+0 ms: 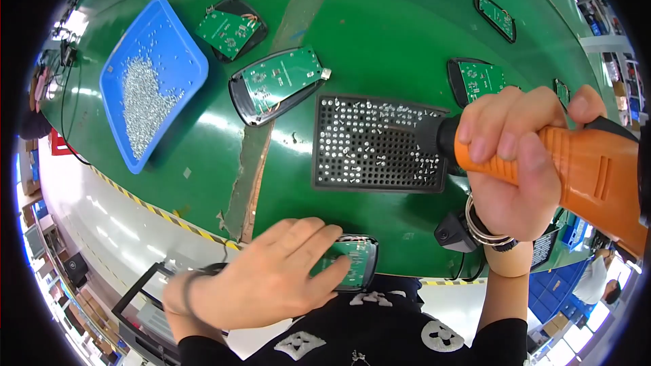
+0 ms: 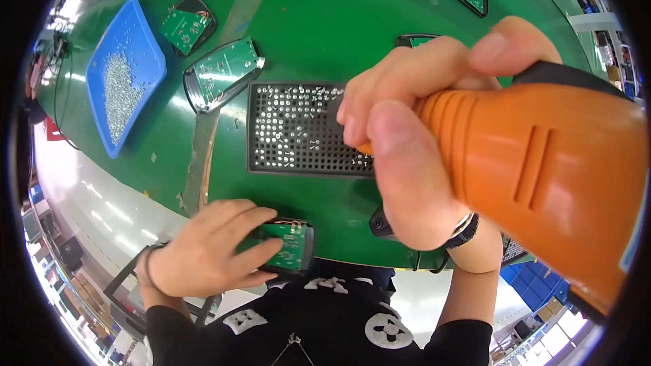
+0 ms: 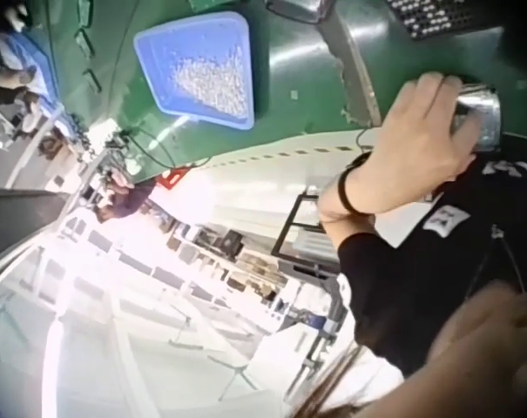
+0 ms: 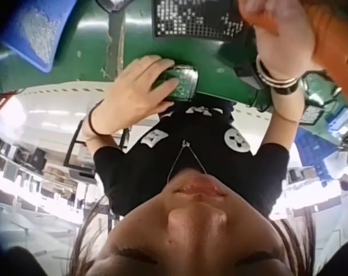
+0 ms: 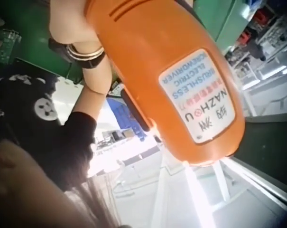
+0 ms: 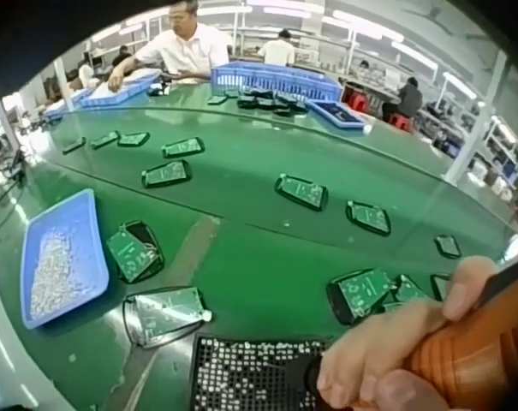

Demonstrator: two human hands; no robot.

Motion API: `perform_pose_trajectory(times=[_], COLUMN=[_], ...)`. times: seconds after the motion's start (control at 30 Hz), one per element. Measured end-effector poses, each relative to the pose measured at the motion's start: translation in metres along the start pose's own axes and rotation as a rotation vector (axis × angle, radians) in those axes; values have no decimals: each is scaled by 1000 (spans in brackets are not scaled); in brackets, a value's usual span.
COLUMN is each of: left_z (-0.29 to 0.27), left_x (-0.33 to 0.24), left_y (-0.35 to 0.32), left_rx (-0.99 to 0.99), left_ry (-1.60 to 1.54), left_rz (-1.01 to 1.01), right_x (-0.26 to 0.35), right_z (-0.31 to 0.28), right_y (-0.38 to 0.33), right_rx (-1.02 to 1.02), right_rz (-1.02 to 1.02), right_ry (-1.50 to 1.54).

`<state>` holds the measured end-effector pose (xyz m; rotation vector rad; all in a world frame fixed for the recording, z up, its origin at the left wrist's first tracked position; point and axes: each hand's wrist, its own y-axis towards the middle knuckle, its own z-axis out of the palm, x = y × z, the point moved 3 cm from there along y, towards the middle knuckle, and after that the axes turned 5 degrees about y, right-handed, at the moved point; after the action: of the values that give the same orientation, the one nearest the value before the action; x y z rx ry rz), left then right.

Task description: Secure components onto printed circuit boards using an electric screwdriver at an assembly line.

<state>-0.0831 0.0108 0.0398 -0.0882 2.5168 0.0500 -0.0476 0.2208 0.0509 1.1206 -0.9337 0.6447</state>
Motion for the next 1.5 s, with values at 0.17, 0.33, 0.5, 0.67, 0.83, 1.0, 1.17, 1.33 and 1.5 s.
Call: perform_pose_trajectory(times=[0.17, 0.33, 0.5, 0.67, 0.83, 1.0, 1.17, 1.33, 1.5], left_z=[52, 70, 71, 71, 73, 75, 76, 75, 75], left_x=[2, -1, -2, 1, 4, 4, 4, 4, 5], left_y=[-3, -1, 5, 3, 2, 0, 0, 0, 0], left_rx=[-151, -313, -367, -405, -456, -496, -496, -497, -512], left_ry=[-141, 8, 11, 20, 37, 34, 43, 31, 32], left_rz=[-123, -269, -320, -303, -257, -209, -226, -234, -234], right_x=[-4, -3, -6, 13, 73, 84, 80, 70, 66], right_z=[0, 0, -3, -6, 4, 13, 20, 25, 25], right_y=[0, 2, -2, -9, -47, -97, -107, -110, -106], right_rx=[55, 114, 111, 25, -9, 91, 181, 213, 243], right_rz=[-25, -38, -37, -118, -163, -196, 1, -15, 72], right_ry=[55, 88, 106, 104, 82, 196, 141, 170, 182])
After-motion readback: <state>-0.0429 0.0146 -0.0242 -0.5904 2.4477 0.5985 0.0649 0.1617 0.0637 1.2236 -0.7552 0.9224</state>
